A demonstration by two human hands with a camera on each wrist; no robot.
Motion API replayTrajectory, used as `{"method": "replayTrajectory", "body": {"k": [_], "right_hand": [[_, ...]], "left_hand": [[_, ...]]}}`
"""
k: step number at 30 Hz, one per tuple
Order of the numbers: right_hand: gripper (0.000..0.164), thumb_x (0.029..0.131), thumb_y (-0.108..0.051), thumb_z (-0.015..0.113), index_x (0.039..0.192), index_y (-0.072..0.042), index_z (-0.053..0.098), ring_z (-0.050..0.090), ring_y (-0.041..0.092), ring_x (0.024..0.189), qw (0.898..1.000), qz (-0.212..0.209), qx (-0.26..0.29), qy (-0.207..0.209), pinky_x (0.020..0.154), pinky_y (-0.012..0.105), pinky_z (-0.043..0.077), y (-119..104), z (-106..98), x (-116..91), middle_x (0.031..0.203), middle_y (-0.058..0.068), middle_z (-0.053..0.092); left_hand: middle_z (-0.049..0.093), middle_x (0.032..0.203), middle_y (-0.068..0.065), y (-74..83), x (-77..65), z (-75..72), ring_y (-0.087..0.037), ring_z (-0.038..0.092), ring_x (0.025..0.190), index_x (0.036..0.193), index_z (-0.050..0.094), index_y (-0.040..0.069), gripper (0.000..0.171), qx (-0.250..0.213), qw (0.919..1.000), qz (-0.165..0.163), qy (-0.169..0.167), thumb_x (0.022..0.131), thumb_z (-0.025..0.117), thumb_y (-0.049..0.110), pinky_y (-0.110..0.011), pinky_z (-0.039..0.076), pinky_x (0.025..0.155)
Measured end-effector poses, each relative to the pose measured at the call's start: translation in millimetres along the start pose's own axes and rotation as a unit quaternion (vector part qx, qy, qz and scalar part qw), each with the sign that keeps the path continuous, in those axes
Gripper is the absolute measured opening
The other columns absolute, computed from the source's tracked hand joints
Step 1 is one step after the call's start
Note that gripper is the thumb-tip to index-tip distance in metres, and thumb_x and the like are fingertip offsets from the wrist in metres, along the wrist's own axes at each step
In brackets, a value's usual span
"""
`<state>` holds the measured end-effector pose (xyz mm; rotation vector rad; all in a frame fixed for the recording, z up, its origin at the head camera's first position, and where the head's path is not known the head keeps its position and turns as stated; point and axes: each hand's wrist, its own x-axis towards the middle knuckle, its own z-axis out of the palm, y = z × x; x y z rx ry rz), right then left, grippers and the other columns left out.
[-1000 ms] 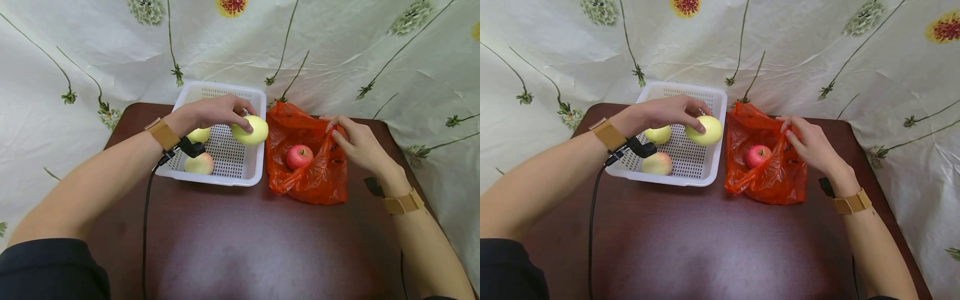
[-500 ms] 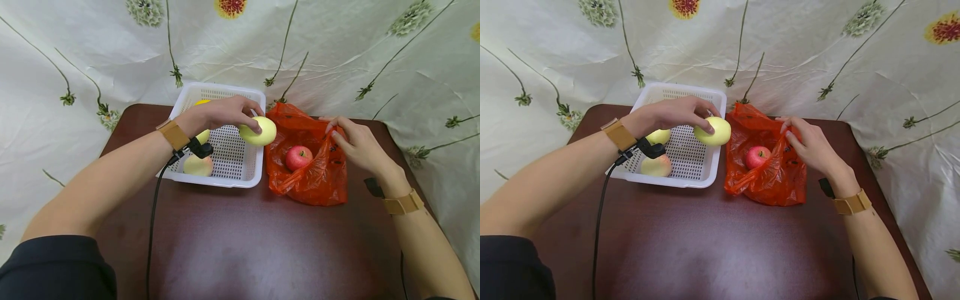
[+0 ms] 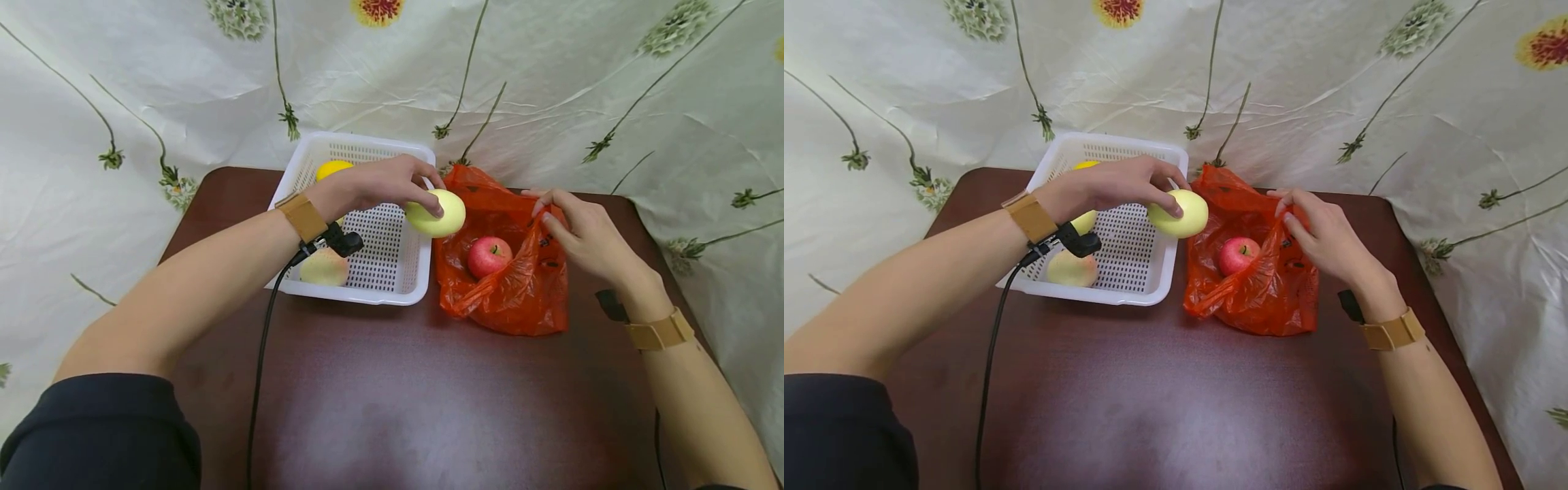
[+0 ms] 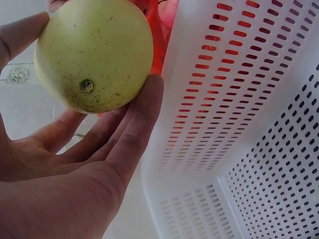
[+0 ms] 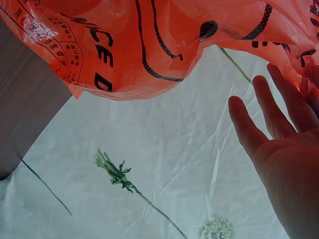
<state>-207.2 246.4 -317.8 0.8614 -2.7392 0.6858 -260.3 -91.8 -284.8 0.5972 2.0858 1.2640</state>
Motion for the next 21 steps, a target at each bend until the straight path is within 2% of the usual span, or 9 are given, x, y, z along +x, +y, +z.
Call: {"method": "replayTrajectory", "body": {"k": [8, 15, 21], "right_hand": [[0.007, 0.1, -0.022, 0.049, 0.103, -0.019, 0.055, 0.039, 0.011, 0.061, 1.0, 0.009, -0.008, -0.002, 0.061, 0.024, 0.034, 1, -3, -2, 0.134, -0.008, 0.056], [0.007, 0.099, -0.019, 0.049, 0.101, -0.018, 0.056, 0.048, 0.009, 0.078, 1.0, 0.006, 0.004, 0.001, 0.069, 0.024, 0.034, 2, -2, -1, 0.135, -0.01, 0.055], [0.007, 0.099, -0.019, 0.049, 0.101, -0.017, 0.056, 0.043, 0.009, 0.07, 1.0, 0.007, 0.003, 0.003, 0.066, 0.024, 0.034, 2, -3, -3, 0.135, -0.01, 0.055]], "left_hand": [[0.055, 0.115, -0.011, 5.2, 11.6, 7.7, -0.021, 0.053, 0.096, 0.111, 0.063, 0.008, 0.042, 0.002, 1.0, 0.0, 0.009, 0.077, 0.079, 0.026, -0.032, 0.049, 0.076], [0.052, 0.122, -0.008, 9.9, 21.5, 18.2, -0.021, 0.055, 0.097, 0.111, 0.062, 0.007, 0.044, -0.002, 0.9998, -0.016, 0.01, 0.076, 0.08, 0.027, -0.032, 0.052, 0.08], [0.052, 0.119, -0.007, 12.0, 32.9, 27.1, -0.02, 0.054, 0.093, 0.112, 0.062, 0.007, 0.044, 0.005, 0.9994, -0.032, 0.01, 0.077, 0.079, 0.028, -0.029, 0.051, 0.075]]}}
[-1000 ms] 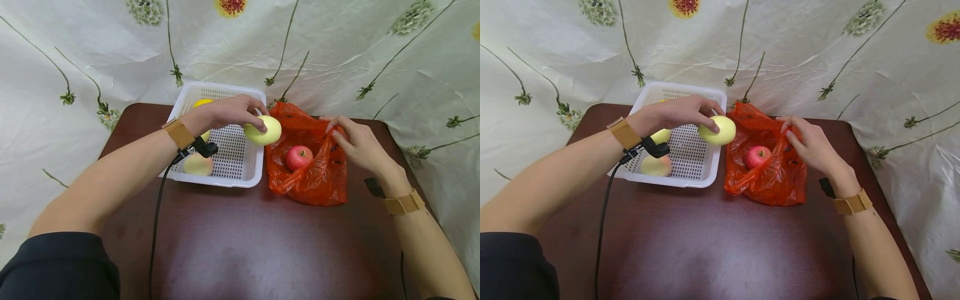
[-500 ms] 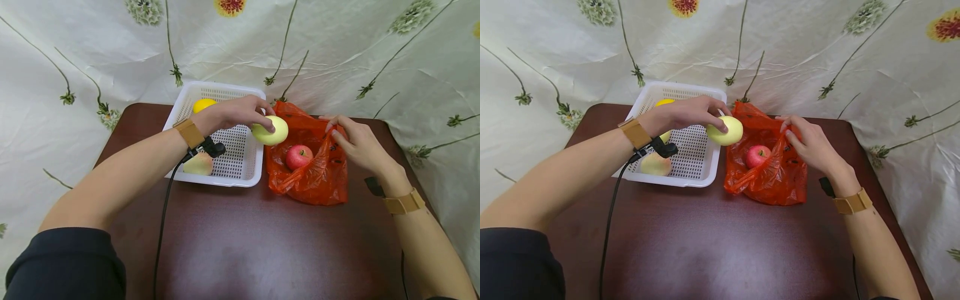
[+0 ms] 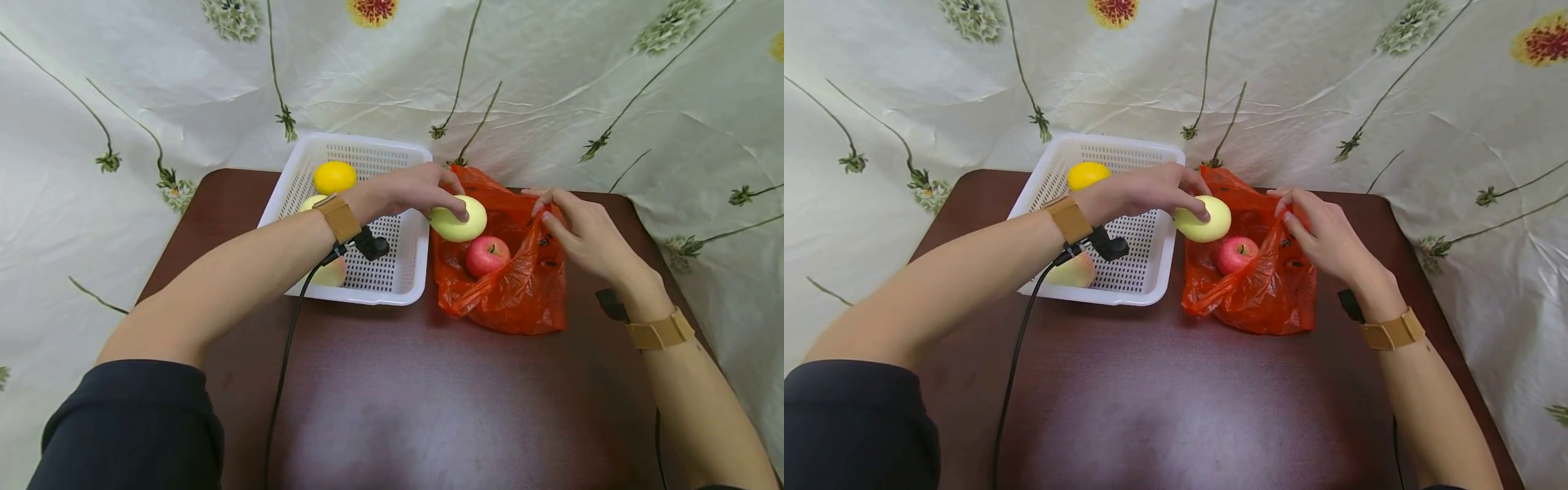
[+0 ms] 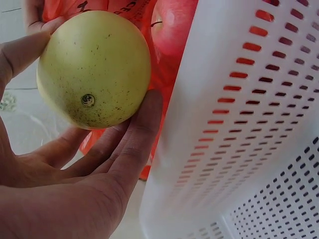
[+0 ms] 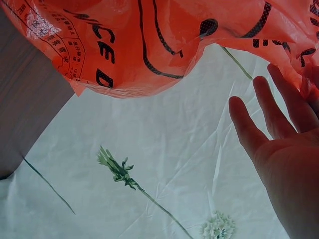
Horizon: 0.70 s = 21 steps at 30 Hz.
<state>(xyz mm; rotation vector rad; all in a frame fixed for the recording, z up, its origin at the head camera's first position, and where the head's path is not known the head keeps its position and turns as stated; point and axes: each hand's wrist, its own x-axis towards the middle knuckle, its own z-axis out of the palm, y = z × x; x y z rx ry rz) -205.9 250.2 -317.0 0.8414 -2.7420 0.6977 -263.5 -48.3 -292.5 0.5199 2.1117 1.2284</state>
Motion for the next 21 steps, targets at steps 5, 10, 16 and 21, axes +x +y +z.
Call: {"method": "replayTrajectory", "body": {"k": [5, 10, 16, 21], "right_hand": [[0.008, 0.099, -0.02, 0.049, 0.102, -0.017, 0.056, 0.047, 0.009, 0.071, 1.0, 0.0, 0.001, 0.002, 0.066, 0.023, 0.034, 3, -1, -2, 0.136, -0.011, 0.054], [0.007, 0.099, -0.019, 0.05, 0.102, -0.017, 0.056, 0.054, 0.006, 0.086, 1.0, 0.001, 0.008, 0.002, 0.069, 0.022, 0.035, 4, -2, -1, 0.137, -0.011, 0.053], [0.007, 0.099, -0.019, 0.049, 0.102, -0.017, 0.056, 0.055, 0.007, 0.089, 1.0, 0.005, 0.009, -0.001, 0.07, 0.024, 0.034, 4, -1, -1, 0.137, -0.011, 0.053], [0.007, 0.099, -0.02, 0.049, 0.102, -0.018, 0.055, 0.051, 0.008, 0.083, 1.0, 0.01, 0.007, -0.001, 0.069, 0.023, 0.034, 4, 0, -1, 0.136, -0.011, 0.053]], "left_hand": [[0.053, 0.117, -0.008, 0.7, 10.3, 6.2, -0.019, 0.055, 0.087, 0.113, 0.06, 0.006, 0.045, -0.011, 0.9998, -0.015, -0.003, 0.077, 0.079, 0.027, -0.031, 0.051, 0.074], [0.053, 0.113, -0.009, -1.5, 15.1, 7.0, -0.019, 0.052, 0.085, 0.113, 0.059, 0.006, 0.046, -0.005, 0.9998, -0.017, 0.005, 0.078, 0.078, 0.029, -0.04, 0.048, 0.081], [0.052, 0.108, -0.007, 0.4, 22.0, 11.3, -0.017, 0.048, 0.079, 0.115, 0.059, 0.007, 0.048, 0.019, 0.9996, -0.018, 0.009, 0.078, 0.077, 0.031, -0.03, 0.045, 0.072], [0.055, 0.102, -0.006, 1.9, 28.5, 15.9, -0.015, 0.048, 0.075, 0.115, 0.059, 0.006, 0.048, 0.014, 0.9996, -0.02, 0.016, 0.078, 0.078, 0.03, -0.026, 0.043, 0.067]]}}
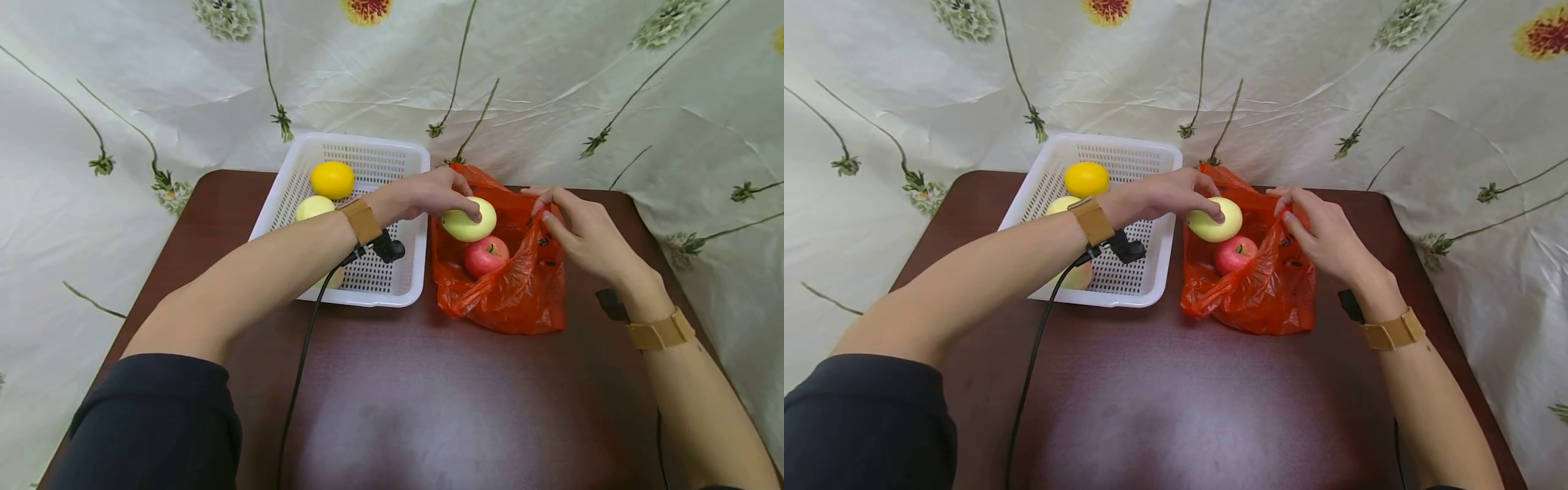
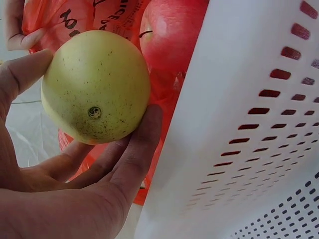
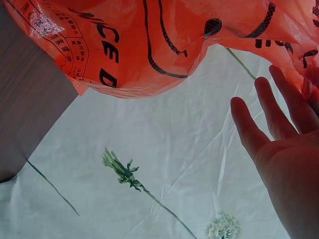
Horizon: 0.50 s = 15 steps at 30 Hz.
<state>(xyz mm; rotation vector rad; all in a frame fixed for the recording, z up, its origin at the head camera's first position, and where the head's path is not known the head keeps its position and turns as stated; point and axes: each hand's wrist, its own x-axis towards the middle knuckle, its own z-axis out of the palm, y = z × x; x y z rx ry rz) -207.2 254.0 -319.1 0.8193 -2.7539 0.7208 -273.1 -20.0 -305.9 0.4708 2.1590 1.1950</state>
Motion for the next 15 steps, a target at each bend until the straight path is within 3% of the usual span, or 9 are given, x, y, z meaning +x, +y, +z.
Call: {"method": "replayTrajectory", "body": {"k": [7, 12, 15], "right_hand": [[0.008, 0.099, -0.02, 0.049, 0.103, -0.017, 0.056, 0.047, 0.013, 0.075, 1.0, 0.005, -0.009, 0.004, 0.067, 0.025, 0.034, 1, 1, -2, 0.136, -0.008, 0.054], [0.007, 0.099, -0.02, 0.049, 0.102, -0.018, 0.055, 0.05, 0.012, 0.081, 1.0, 0.006, -0.006, 0.003, 0.069, 0.025, 0.034, 2, 1, -1, 0.136, -0.01, 0.054], [0.007, 0.099, -0.021, 0.049, 0.102, -0.019, 0.055, 0.049, 0.012, 0.076, 1.0, 0.005, -0.008, 0.003, 0.068, 0.024, 0.034, 2, 1, 0, 0.137, -0.011, 0.053]], "left_hand": [[0.054, 0.112, -0.007, -0.3, 6.8, 4.5, -0.018, 0.051, 0.091, 0.116, 0.056, 0.005, 0.049, 0.012, 0.9998, -0.011, 0.012, 0.08, 0.075, 0.031, -0.027, 0.048, 0.074], [0.053, 0.112, -0.007, -0.3, 9.9, 7.5, -0.019, 0.052, 0.09, 0.115, 0.055, 0.004, 0.047, 0.008, 0.9996, -0.018, 0.019, 0.081, 0.074, 0.03, -0.029, 0.05, 0.076], [0.053, 0.111, -0.008, -1.5, 13.4, 10.1, -0.018, 0.052, 0.09, 0.114, 0.055, 0.004, 0.046, 0.013, 0.9994, -0.022, 0.023, 0.081, 0.074, 0.029, -0.03, 0.05, 0.075]]}}
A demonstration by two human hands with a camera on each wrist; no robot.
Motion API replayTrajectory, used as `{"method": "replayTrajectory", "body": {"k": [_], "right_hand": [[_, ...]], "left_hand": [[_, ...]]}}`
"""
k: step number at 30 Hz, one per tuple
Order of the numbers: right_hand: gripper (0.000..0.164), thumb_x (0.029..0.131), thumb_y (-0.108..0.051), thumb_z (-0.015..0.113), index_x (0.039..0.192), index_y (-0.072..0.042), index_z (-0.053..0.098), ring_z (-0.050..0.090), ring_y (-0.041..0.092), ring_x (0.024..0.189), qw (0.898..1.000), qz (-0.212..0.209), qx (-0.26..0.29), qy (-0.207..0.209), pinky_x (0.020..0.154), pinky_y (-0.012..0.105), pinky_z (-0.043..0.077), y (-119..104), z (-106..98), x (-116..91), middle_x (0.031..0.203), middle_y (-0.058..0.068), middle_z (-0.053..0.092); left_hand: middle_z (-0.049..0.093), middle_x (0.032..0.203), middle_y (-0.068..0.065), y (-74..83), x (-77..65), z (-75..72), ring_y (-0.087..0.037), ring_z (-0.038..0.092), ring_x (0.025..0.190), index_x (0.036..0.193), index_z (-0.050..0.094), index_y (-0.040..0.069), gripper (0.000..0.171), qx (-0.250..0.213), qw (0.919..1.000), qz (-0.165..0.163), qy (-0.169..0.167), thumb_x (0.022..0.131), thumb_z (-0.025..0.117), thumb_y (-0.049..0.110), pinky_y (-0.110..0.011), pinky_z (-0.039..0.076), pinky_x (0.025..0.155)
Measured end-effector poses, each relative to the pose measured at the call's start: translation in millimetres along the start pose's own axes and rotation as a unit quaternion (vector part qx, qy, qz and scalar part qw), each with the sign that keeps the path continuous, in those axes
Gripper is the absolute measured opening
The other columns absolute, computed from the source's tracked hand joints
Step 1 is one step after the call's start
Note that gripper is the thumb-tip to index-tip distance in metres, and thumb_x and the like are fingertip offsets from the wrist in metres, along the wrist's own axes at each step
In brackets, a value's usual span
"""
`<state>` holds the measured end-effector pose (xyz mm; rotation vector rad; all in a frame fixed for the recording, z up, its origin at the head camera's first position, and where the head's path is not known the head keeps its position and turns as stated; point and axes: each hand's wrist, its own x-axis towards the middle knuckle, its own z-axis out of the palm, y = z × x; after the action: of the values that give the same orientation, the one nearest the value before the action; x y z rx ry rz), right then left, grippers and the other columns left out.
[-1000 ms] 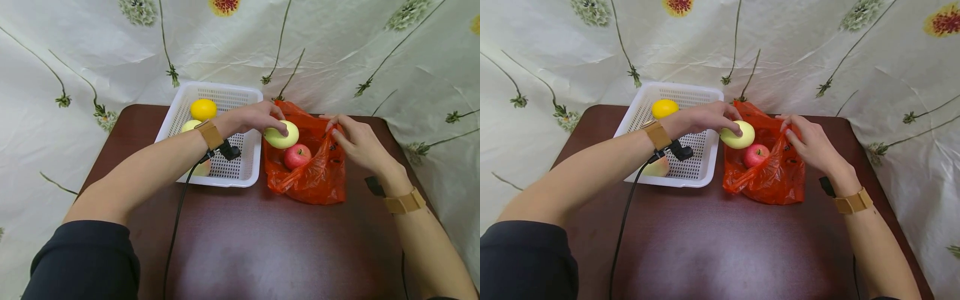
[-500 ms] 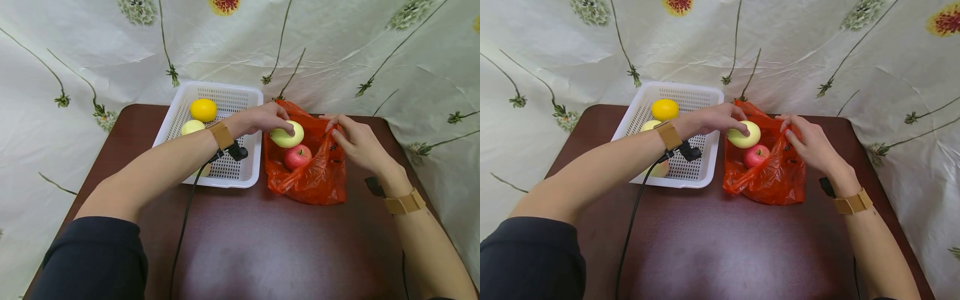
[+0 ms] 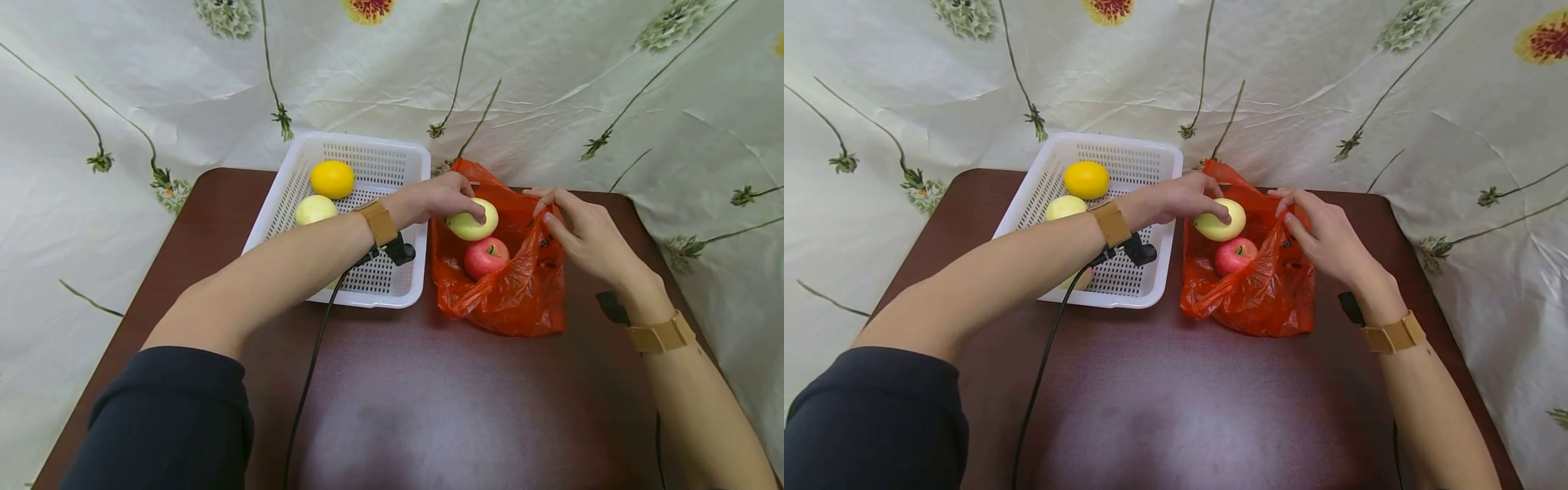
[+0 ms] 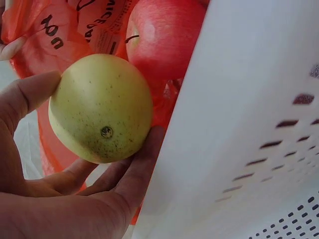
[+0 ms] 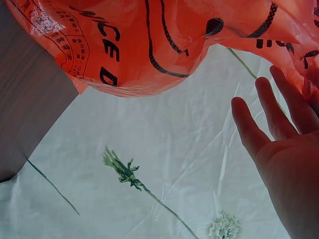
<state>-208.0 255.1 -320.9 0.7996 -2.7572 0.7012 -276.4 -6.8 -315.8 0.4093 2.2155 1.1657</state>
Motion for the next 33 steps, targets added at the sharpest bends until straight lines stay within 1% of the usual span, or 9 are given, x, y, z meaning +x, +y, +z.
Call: {"method": "replayTrajectory", "body": {"k": [1, 6, 10, 14, 17, 21, 27, 30, 33], "right_hand": [[0.007, 0.099, -0.021, 0.049, 0.102, -0.019, 0.055, 0.048, 0.012, 0.075, 1.0, 0.0, -0.001, 0.001, 0.068, 0.024, 0.034, 0, 0, 0, 0.137, -0.011, 0.053], [0.007, 0.099, -0.022, 0.05, 0.103, -0.018, 0.055, 0.049, 0.011, 0.082, 1.0, -0.001, 0.001, 0.0, 0.07, 0.025, 0.034, 1, 0, 0, 0.137, -0.011, 0.053], [0.008, 0.099, -0.022, 0.05, 0.103, -0.018, 0.055, 0.048, 0.012, 0.08, 1.0, 0.001, 0.0, -0.001, 0.07, 0.026, 0.034, 1, -1, 0, 0.136, -0.011, 0.054], [0.008, 0.099, -0.02, 0.05, 0.104, -0.017, 0.055, 0.048, 0.013, 0.076, 1.0, 0.001, -0.001, -0.001, 0.069, 0.025, 0.034, 1, -1, -1, 0.136, -0.008, 0.054], [0.008, 0.099, -0.018, 0.05, 0.104, -0.016, 0.056, 0.043, 0.015, 0.067, 1.0, 0.001, -0.004, 0.0, 0.065, 0.026, 0.033, 1, -1, -2, 0.136, -0.005, 0.055], [0.008, 0.099, -0.019, 0.05, 0.104, -0.017, 0.056, 0.04, 0.015, 0.063, 1.0, 0.002, -0.007, 0.002, 0.064, 0.025, 0.033, 1, -1, -2, 0.136, -0.007, 0.054], [0.008, 0.099, -0.02, 0.049, 0.104, -0.018, 0.055, 0.045, 0.013, 0.073, 1.0, 0.004, -0.002, -0.001, 0.067, 0.025, 0.034, 2, -1, -1, 0.136, -0.01, 0.054], [0.008, 0.099, -0.02, 0.049, 0.104, -0.018, 0.055, 0.043, 0.013, 0.068, 1.0, 0.007, -0.009, -0.001, 0.064, 0.025, 0.035, 2, -1, -2, 0.135, -0.006, 0.056], [0.009, 0.099, -0.019, 0.049, 0.104, -0.017, 0.055, 0.039, 0.015, 0.062, 1.0, 0.005, -0.012, -0.001, 0.062, 0.025, 0.034, 3, -1, -2, 0.135, -0.005, 0.056]], "left_hand": [[0.053, 0.111, -0.007, -0.5, 1.7, 1.1, -0.018, 0.052, 0.089, 0.114, 0.055, 0.004, 0.045, 0.001, 1.0, -0.002, 0.001, 0.081, 0.074, 0.029, -0.03, 0.05, 0.075], [0.054, 0.109, -0.006, -2.3, 8.2, 4.8, -0.017, 0.052, 0.09, 0.111, 0.056, 0.005, 0.042, 0.003, 0.9999, -0.011, 0.011, 0.082, 0.074, 0.028, -0.029, 0.05, 0.075], [0.054, 0.108, -0.006, -2.1, 11.3, 5.4, -0.018, 0.052, 0.089, 0.11, 0.056, 0.004, 0.041, -0.003, 0.9998, -0.016, 0.015, 0.081, 0.074, 0.027, -0.03, 0.05, 0.075], [0.054, 0.106, -0.007, -1.2, 14.5, 4.4, -0.018, 0.052, 0.086, 0.108, 0.058, 0.003, 0.038, -0.008, 0.9996, -0.018, 0.019, 0.081, 0.074, 0.025, -0.032, 0.051, 0.074], [0.054, 0.104, -0.007, -0.6, 17.1, 2.6, -0.019, 0.052, 0.085, 0.106, 0.059, 0.003, 0.036, -0.012, 0.9994, -0.019, 0.025, 0.081, 0.074, 0.024, -0.035, 0.051, 0.076], [0.053, 0.102, -0.007, -0.7, 20.1, 1.0, -0.02, 0.051, 0.085, 0.103, 0.059, 0.003, 0.035, -0.017, 0.9991, -0.028, 0.028, 0.08, 0.075, 0.024, -0.037, 0.051, 0.079], [0.052, 0.097, -0.007, -0.9, 25.0, 2.9, -0.02, 0.051, 0.082, 0.099, 0.057, 0.003, 0.034, -0.021, 0.9988, -0.036, 0.024, 0.08, 0.075, 0.024, -0.034, 0.05, 0.075], [0.051, 0.092, -0.006, -0.4, 27.4, 4.7, -0.02, 0.051, 0.079, 0.095, 0.058, 0.003, 0.03, -0.017, 0.9988, -0.039, 0.024, 0.08, 0.075, 0.024, -0.034, 0.05, 0.073], [0.051, 0.088, -0.006, 0.5, 29.0, 6.5, -0.02, 0.051, 0.076, 0.091, 0.06, 0.002, 0.027, -0.014, 0.9986, -0.044, 0.024, 0.08, 0.075, 0.022, -0.033, 0.05, 0.071]]}}
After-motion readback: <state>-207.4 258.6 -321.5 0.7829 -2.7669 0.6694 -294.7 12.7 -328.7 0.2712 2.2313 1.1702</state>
